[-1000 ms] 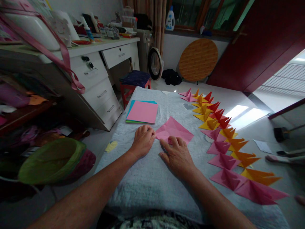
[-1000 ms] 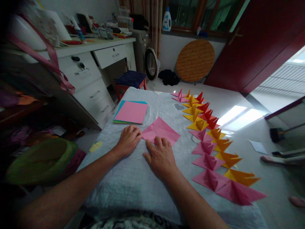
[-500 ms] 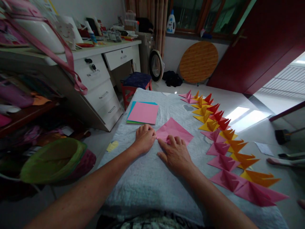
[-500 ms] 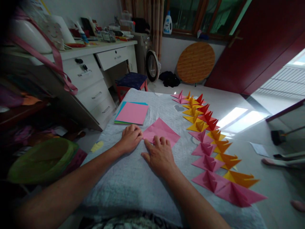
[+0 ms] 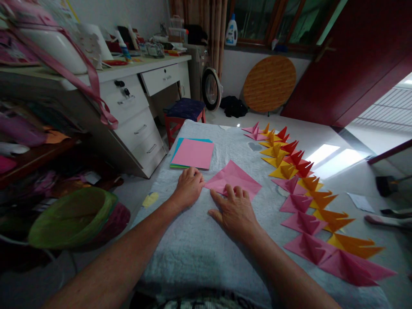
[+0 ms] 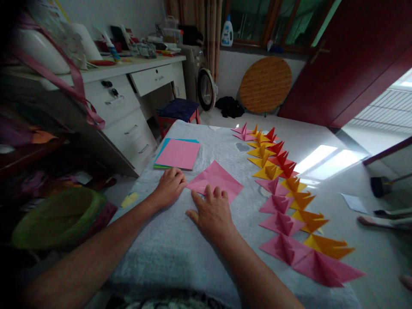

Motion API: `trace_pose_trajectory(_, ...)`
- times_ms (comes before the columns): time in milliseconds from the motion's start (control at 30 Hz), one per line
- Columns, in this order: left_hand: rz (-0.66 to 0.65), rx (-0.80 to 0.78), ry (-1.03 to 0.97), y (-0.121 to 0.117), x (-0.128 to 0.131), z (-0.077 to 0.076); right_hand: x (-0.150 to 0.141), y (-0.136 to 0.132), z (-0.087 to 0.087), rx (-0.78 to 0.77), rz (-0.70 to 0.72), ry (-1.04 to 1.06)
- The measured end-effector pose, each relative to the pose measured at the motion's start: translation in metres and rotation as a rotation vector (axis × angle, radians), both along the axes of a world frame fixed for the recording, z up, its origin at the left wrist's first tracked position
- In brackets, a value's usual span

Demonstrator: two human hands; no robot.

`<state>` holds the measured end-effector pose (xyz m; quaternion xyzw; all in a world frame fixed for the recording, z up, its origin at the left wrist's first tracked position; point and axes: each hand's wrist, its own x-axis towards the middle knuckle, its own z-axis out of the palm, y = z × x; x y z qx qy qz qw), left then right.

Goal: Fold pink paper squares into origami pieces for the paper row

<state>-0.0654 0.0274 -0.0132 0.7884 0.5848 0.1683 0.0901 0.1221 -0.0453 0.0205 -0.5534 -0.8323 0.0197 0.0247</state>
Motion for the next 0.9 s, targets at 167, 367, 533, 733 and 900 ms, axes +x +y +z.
trace_pose_trajectory(167, 0.005, 0.050, -0.058, 0.002, -0.005, -0.003, 0.000, 0.000, 0.000, -0.006, -0.004, 0.008)
trace_pose_trajectory(367, -0.011, 0.008, -0.065, -0.003, -0.003, 0.002, -0.001, 0.001, -0.002, -0.014, -0.011, 0.004)
trace_pose_trajectory(533, -0.014, -0.031, 0.010, -0.005, 0.000, 0.006, -0.001, 0.000, -0.001, -0.022, -0.011, 0.003)
trace_pose_trajectory(733, 0.073, -0.060, 0.046, -0.004, 0.003, 0.007, -0.002, 0.000, 0.000, -0.020, -0.013, 0.001)
trace_pose_trajectory(900, 0.143, -0.044, 0.127, -0.003, 0.001, 0.007, -0.001, 0.000, 0.000, -0.021, -0.019, -0.001)
